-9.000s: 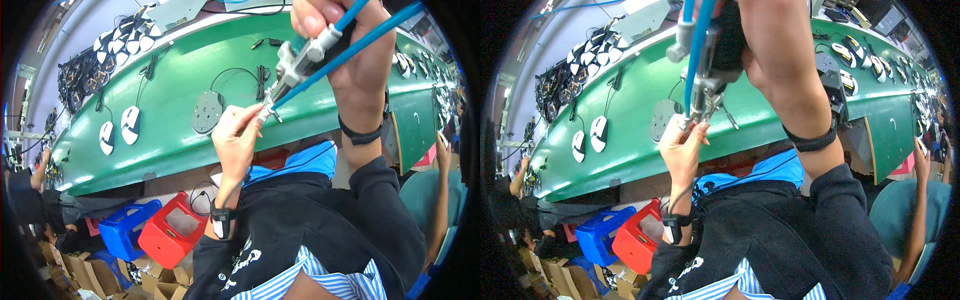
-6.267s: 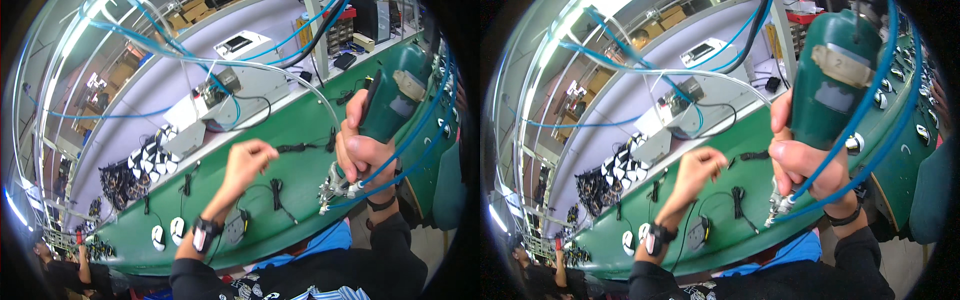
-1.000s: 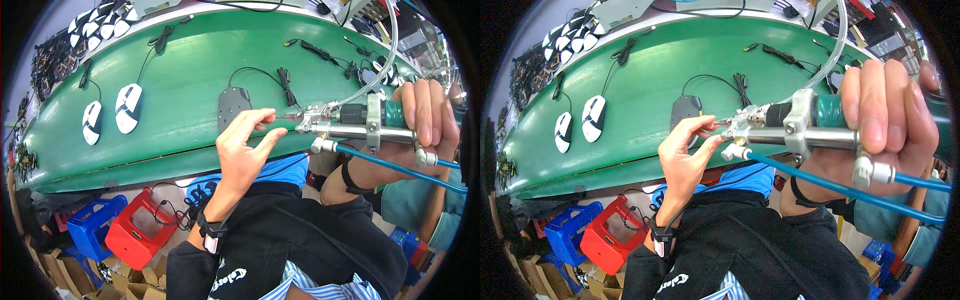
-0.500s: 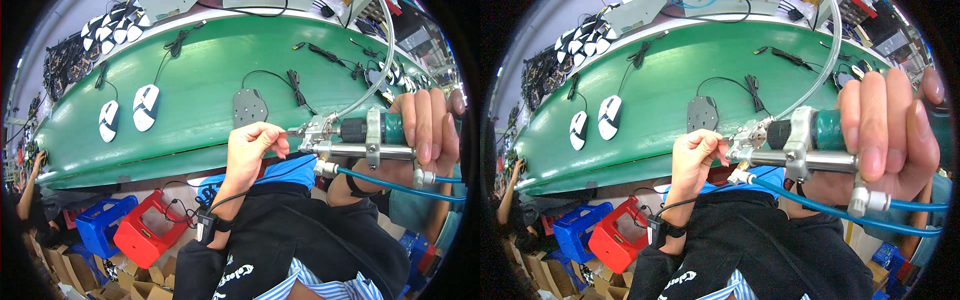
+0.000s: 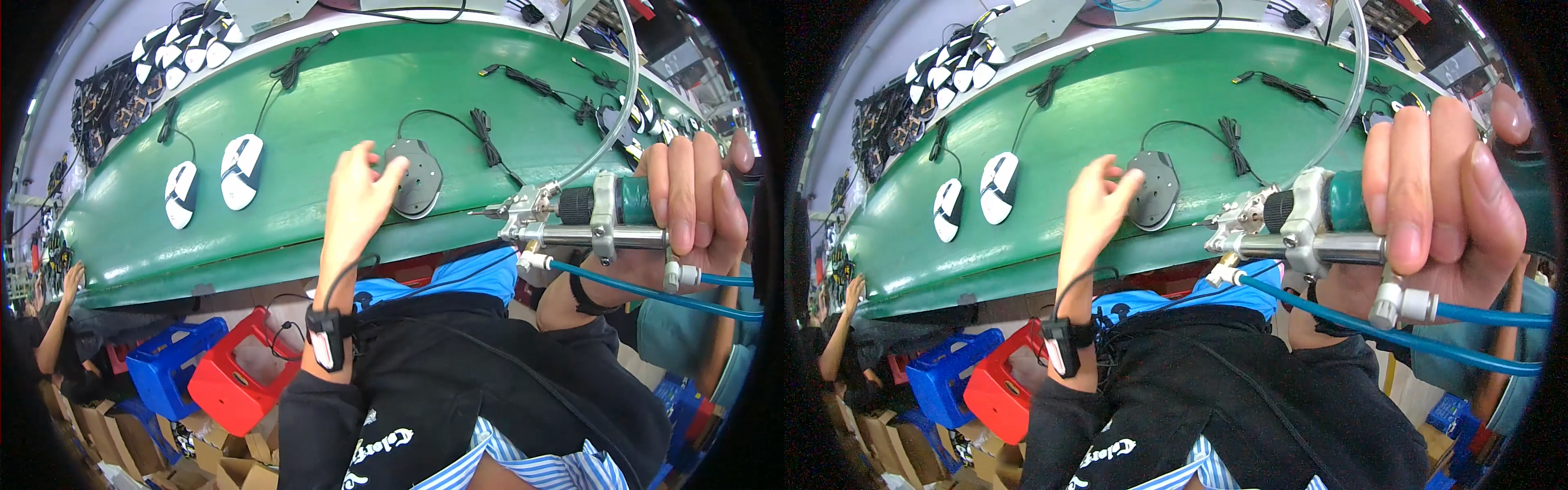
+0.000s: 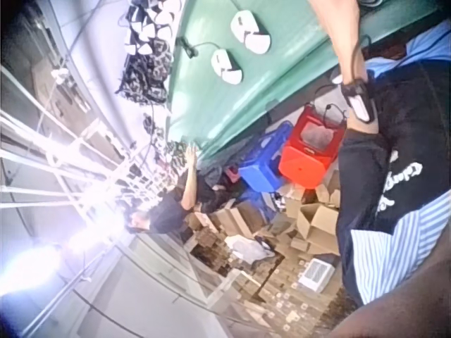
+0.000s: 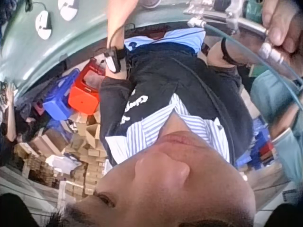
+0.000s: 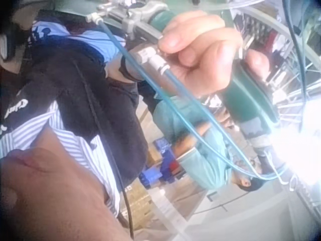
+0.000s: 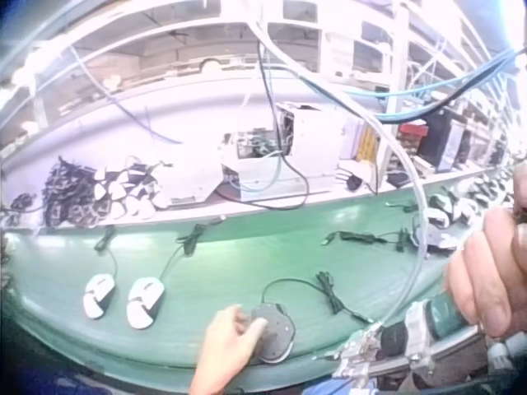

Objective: Assemble bottom plates onto computer mice using a pneumatic screwdriving tool on an electronics production floor.

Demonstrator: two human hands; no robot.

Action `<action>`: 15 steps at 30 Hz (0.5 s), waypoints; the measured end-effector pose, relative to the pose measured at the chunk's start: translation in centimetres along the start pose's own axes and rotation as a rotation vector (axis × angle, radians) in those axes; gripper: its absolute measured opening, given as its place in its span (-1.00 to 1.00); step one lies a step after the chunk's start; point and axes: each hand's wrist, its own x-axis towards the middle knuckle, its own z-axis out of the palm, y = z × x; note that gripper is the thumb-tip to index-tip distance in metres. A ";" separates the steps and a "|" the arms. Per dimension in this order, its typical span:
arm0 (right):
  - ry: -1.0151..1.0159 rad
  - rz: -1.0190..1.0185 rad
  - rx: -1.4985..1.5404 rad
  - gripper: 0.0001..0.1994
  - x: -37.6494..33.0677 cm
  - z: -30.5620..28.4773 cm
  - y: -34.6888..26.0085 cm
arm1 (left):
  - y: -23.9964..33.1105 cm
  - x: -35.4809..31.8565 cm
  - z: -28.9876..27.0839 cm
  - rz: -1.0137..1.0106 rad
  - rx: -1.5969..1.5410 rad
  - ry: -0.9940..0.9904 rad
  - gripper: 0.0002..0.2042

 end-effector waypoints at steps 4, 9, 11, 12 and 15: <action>-0.037 0.058 -0.060 -0.87 0.1 -0.8 -0.2 | 1.9 0.4 2.1 0.053 -0.126 -0.270 -0.38; -0.037 0.086 -0.105 -0.86 0.0 -0.3 -0.3 | 3.2 -0.2 4.8 -0.091 -0.386 -0.319 -0.56; -0.008 0.150 -0.059 -0.99 0.0 0.5 -0.5 | 2.5 -0.7 6.3 -0.241 -1.122 -0.351 -0.55; -0.017 0.147 -0.066 -0.99 0.2 0.5 -0.5 | 2.0 -0.8 6.9 -0.245 -1.132 -0.349 -0.55; -0.032 0.155 -0.085 -0.98 -0.3 0.2 -0.3 | 1.8 -1.1 7.8 -0.486 -1.559 -0.352 -0.56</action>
